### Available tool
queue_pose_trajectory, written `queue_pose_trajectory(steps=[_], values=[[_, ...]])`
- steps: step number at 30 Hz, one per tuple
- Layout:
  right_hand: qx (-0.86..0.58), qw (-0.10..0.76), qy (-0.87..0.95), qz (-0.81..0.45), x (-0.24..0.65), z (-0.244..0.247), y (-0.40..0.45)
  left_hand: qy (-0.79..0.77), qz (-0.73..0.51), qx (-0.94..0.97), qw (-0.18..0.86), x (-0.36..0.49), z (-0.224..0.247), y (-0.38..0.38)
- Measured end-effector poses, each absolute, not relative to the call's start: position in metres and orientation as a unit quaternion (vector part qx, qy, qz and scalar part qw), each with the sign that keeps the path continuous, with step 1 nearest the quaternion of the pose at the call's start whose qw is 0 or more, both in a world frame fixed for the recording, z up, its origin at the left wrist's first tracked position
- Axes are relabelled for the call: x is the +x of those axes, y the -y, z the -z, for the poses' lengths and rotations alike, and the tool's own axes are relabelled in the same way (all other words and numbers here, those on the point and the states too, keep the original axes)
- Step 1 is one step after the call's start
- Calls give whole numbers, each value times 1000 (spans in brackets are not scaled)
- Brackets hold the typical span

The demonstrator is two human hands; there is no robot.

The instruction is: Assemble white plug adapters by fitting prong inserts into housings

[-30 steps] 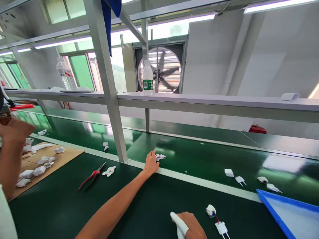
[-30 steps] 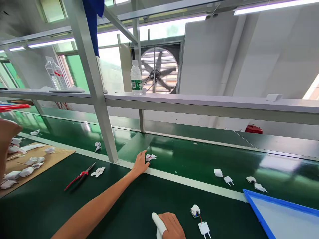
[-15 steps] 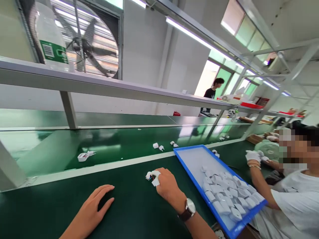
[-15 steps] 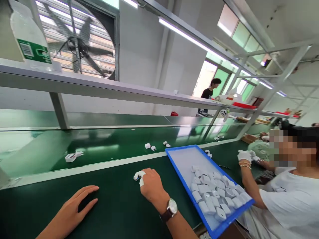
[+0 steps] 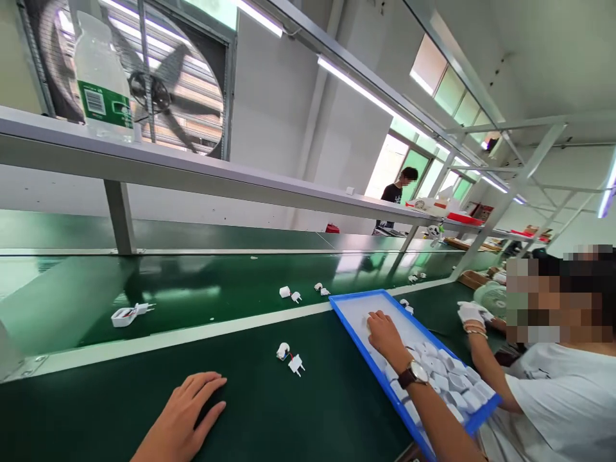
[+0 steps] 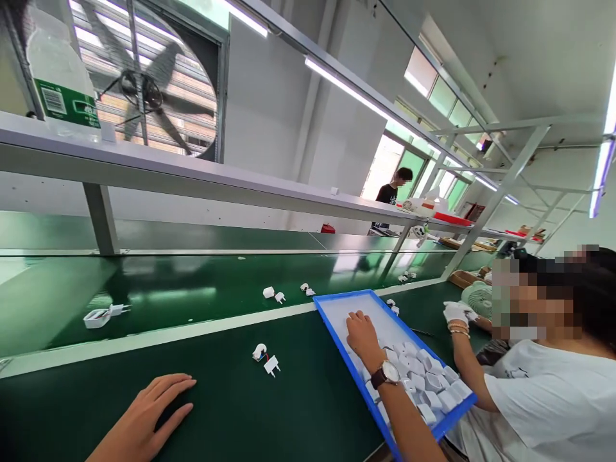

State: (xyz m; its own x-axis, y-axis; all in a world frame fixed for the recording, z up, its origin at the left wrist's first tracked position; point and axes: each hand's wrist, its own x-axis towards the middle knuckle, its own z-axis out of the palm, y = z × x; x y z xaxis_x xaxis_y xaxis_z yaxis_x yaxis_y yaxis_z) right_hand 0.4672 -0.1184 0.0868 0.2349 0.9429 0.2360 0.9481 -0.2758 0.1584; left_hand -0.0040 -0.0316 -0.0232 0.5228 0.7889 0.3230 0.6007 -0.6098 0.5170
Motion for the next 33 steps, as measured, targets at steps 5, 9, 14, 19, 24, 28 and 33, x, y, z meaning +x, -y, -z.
queue_pose_trajectory(steps=[5,9,14,19,24,28,33], values=[[-639,113,759,56,342,-64,99,-406,-332,800,290,17,7,57],[-442,251,856,-92,246,-50,99,-380,-387,781,310,19,-3,65],[-481,236,831,-149,253,-61,76,-416,-367,790,261,-4,-10,55],[-699,212,680,-65,334,-60,9,-450,-305,803,244,-10,-2,50],[-777,219,588,-53,379,-42,-42,-454,-291,795,278,-3,14,49],[-779,270,558,-93,384,-37,-67,-458,-292,772,329,-4,17,44],[-694,386,573,-202,354,-47,-70,-462,-342,730,369,-5,3,43]])
